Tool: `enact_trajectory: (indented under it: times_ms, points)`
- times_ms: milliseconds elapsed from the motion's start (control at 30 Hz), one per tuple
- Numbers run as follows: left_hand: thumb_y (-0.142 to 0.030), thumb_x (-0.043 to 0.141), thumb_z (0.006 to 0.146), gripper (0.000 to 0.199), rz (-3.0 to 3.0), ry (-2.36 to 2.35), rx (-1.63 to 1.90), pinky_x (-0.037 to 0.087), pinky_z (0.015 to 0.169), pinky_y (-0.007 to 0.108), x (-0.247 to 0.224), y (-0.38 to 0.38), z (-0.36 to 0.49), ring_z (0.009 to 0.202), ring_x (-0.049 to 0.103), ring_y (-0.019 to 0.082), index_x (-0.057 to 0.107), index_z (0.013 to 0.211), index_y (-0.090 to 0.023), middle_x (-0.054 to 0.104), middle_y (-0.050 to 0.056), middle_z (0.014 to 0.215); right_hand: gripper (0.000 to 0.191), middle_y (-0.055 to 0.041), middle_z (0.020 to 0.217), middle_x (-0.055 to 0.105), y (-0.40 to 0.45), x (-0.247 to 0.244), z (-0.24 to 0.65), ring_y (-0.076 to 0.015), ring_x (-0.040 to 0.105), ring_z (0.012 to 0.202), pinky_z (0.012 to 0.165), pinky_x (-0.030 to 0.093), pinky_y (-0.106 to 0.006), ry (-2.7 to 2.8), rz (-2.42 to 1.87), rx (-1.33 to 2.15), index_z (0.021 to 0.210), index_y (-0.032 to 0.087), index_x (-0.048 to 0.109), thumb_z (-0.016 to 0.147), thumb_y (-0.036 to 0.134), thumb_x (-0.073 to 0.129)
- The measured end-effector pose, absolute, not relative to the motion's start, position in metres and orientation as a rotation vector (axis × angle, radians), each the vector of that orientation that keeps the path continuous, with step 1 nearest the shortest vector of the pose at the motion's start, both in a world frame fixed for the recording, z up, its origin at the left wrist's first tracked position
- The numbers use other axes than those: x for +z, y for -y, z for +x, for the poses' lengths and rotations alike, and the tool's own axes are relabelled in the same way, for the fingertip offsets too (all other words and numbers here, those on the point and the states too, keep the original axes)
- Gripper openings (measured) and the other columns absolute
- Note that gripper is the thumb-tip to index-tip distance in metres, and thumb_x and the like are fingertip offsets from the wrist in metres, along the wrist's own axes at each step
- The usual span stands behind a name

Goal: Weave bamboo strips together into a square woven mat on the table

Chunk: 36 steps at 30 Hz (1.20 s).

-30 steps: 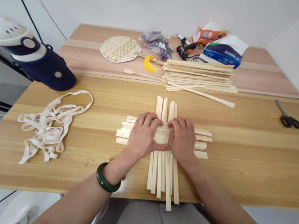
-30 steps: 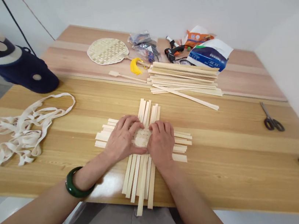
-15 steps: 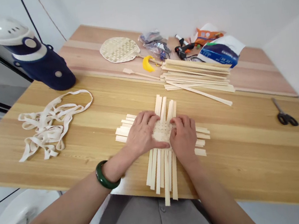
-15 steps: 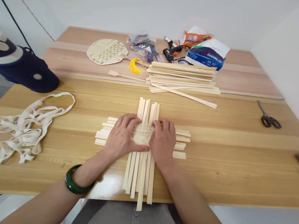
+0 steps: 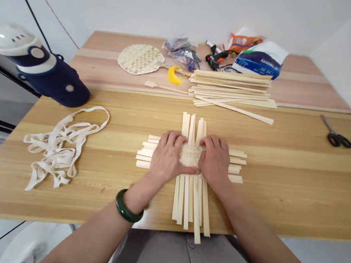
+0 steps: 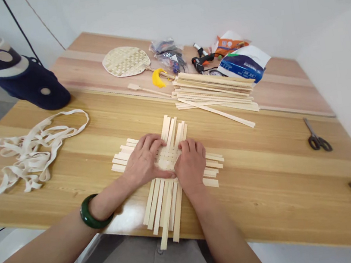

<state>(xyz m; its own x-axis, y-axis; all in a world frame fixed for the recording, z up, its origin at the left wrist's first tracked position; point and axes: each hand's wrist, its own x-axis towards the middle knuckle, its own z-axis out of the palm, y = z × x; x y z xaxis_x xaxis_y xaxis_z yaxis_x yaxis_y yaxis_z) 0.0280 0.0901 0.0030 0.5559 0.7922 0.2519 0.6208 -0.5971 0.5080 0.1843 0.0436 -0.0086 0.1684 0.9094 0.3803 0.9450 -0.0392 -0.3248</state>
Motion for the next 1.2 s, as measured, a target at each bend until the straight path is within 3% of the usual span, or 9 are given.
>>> enact_trajectory:
  times_ms: [200,400,600,700,900,1100,1200]
  points:
    - [-0.056,0.092,0.045,0.083,2.455,-1.161,0.666,0.043,0.104,0.049,0.006,-0.089,0.027,0.117,0.049,0.034,0.055,0.110,-0.019,0.055,0.012,0.119,0.042,-0.0103,0.105,0.060,-0.037,-0.001,0.183,-0.0243,0.053,0.103,0.087,0.046,-0.039,1.584,-1.771,-0.129,0.105,0.019,0.057,0.073,-0.002,0.038]
    - [-0.056,0.091,0.048,0.081,2.426,-1.130,0.658,0.043,0.104,0.051,0.009,-0.090,0.025,0.115,0.051,0.034,0.058,0.110,-0.017,0.057,0.013,0.119,0.031,-0.0078,0.100,0.067,-0.024,0.030,0.201,-0.0235,0.058,0.101,0.088,0.049,-0.040,1.543,-1.761,-0.140,0.101,0.021,0.060,0.081,0.005,0.042]
    - [-0.042,0.069,0.084,0.043,2.157,-1.062,0.789,0.044,0.106,0.045,0.017,-0.097,0.016,0.118,0.057,0.026,0.058,0.117,-0.016,0.058,0.013,0.124,0.024,-0.0080,0.107,0.067,0.010,0.033,0.233,-0.0249,0.057,0.105,0.092,0.048,-0.044,1.630,-1.846,-0.153,0.104,0.022,0.062,0.086,0.017,0.047]
    - [-0.037,0.056,0.093,0.028,2.024,-1.066,0.992,0.044,0.105,0.039,0.033,-0.100,0.005,0.117,0.059,0.022,0.062,0.113,-0.017,0.062,0.011,0.122,0.023,-0.0086,0.111,0.066,0.032,0.025,0.244,-0.0242,0.057,0.108,0.095,0.047,-0.043,1.613,-1.878,-0.165,0.108,0.022,0.061,0.089,0.022,0.048]
    - [-0.037,0.055,0.093,0.021,1.782,-1.371,1.377,0.050,0.092,0.031,0.061,-0.092,-0.036,0.096,0.066,0.018,0.070,0.092,-0.022,0.072,0.001,0.096,0.032,-0.0108,0.120,0.064,0.057,0.010,0.257,-0.0268,0.055,0.115,0.099,0.046,-0.048,1.545,-1.968,-0.165,0.120,0.020,0.058,0.092,0.032,0.048]
    - [-0.044,0.058,0.091,0.026,1.663,-1.464,1.127,0.052,0.077,0.027,0.051,-0.048,-0.067,0.079,0.067,0.017,0.070,0.082,-0.023,0.071,-0.001,0.082,0.040,-0.0123,0.131,0.060,0.052,0.012,0.258,-0.0270,0.053,0.124,0.105,0.044,-0.050,1.624,-1.894,-0.169,0.130,0.020,0.054,0.093,0.036,0.049]
    - [-0.043,0.057,0.091,0.026,1.811,-1.366,0.975,0.053,0.077,0.027,0.043,-0.027,-0.064,0.081,0.068,0.018,0.070,0.082,-0.022,0.072,0.001,0.086,0.038,-0.0119,0.128,0.062,0.038,0.012,0.260,-0.0267,0.054,0.123,0.107,0.043,-0.051,1.671,-1.829,-0.161,0.126,0.019,0.057,0.093,0.035,0.048]
